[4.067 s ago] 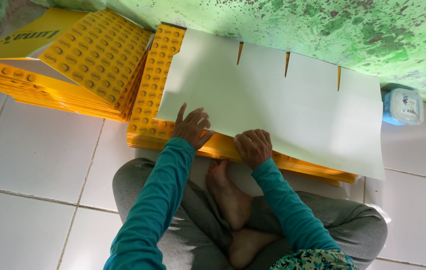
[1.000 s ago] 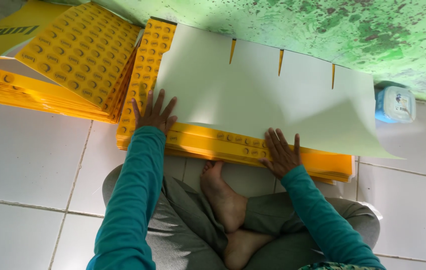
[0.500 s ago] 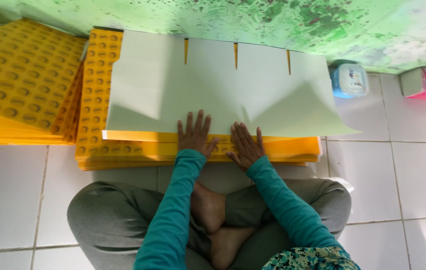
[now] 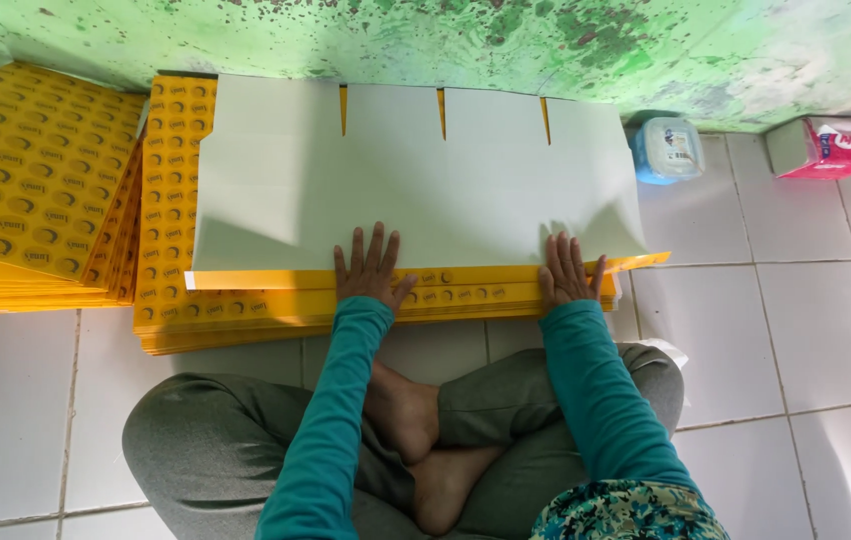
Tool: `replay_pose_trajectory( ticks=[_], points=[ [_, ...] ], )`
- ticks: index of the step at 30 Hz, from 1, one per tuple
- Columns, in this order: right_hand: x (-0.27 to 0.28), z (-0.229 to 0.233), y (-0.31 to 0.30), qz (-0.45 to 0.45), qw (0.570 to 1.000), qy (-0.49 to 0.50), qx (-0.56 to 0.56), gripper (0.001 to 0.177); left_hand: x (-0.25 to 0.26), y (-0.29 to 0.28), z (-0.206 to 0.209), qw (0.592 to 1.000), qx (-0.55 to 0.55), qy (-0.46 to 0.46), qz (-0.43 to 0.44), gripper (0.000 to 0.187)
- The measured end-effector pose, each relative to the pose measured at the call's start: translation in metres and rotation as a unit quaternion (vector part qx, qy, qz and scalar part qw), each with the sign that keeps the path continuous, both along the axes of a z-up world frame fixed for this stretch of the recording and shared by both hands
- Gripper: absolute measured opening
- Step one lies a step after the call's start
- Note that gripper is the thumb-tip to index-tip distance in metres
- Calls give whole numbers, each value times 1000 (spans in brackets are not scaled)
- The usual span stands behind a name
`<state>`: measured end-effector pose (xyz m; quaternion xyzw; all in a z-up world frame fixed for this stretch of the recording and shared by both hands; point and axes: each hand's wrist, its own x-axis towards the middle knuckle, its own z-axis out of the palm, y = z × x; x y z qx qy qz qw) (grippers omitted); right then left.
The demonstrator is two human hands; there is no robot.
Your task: Folding yellow cardboard sheets into boxes and stacking them on the floor
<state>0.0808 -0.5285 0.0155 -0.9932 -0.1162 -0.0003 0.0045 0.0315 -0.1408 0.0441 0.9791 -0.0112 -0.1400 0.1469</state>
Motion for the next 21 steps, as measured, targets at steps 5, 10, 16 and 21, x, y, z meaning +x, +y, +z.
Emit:
replay_pose_trajectory(
  ticks=[5, 10, 16, 21],
  points=[
    [1, -21, 0, -27, 997, -66, -17, 61, -7, 9, -8, 999, 6, -32, -2, 80],
    [-12, -30, 56, -8, 987, -155, -41, 61, -23, 66, -20, 999, 32, -28, 2, 81],
    [-23, -29, 104, 19, 990, -140, 6, 62, -38, 124, -13, 996, 58, 64, 25, 72],
    [10, -50, 29, 2, 971, -200, -134, 61, -39, 148, -36, 995, 82, 39, 52, 69]
  ],
)
